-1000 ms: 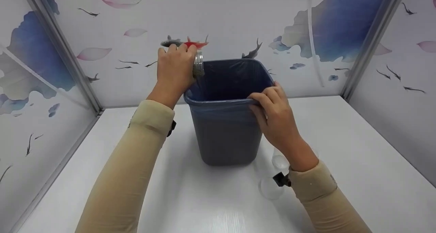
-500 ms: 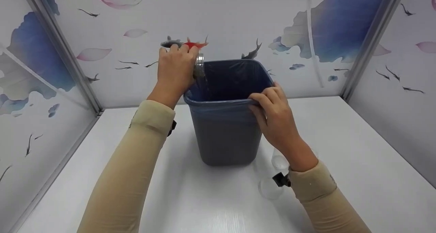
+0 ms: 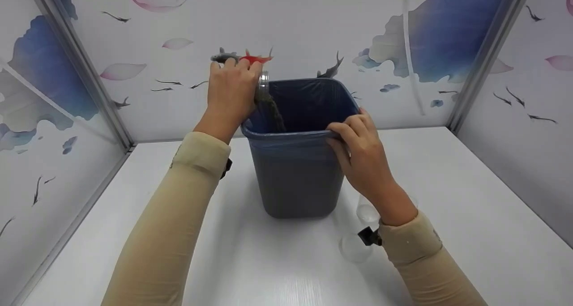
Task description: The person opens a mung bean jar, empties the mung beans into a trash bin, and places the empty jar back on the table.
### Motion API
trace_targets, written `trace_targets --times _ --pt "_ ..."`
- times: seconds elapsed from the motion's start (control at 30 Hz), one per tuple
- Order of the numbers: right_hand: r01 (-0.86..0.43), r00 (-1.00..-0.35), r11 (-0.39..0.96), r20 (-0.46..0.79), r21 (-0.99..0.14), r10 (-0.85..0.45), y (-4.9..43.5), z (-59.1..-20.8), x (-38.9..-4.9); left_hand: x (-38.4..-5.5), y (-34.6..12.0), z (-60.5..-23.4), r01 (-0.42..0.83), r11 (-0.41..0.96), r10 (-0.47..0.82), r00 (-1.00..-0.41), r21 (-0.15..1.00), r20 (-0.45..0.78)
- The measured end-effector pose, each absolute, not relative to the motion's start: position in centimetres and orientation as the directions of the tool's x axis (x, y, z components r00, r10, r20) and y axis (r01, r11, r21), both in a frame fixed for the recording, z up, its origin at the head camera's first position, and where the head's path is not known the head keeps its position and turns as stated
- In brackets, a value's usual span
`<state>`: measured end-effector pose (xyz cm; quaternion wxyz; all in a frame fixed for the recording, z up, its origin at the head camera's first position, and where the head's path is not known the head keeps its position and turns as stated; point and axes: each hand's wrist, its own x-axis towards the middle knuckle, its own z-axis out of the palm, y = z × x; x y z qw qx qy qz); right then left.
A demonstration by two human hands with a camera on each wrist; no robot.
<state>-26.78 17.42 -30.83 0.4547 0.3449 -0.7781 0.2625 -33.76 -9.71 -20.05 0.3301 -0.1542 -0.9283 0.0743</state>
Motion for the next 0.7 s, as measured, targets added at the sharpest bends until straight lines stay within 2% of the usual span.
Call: trace_targets --times 0.7 --pt "-0.784 -0.333 0.613 0.899 -0.096 -0.285 17.37 -30.88 -26.93 -33.84 -9.63 -19.94 0.256 0.936 0.350 -0.739 -0.242 0.576"
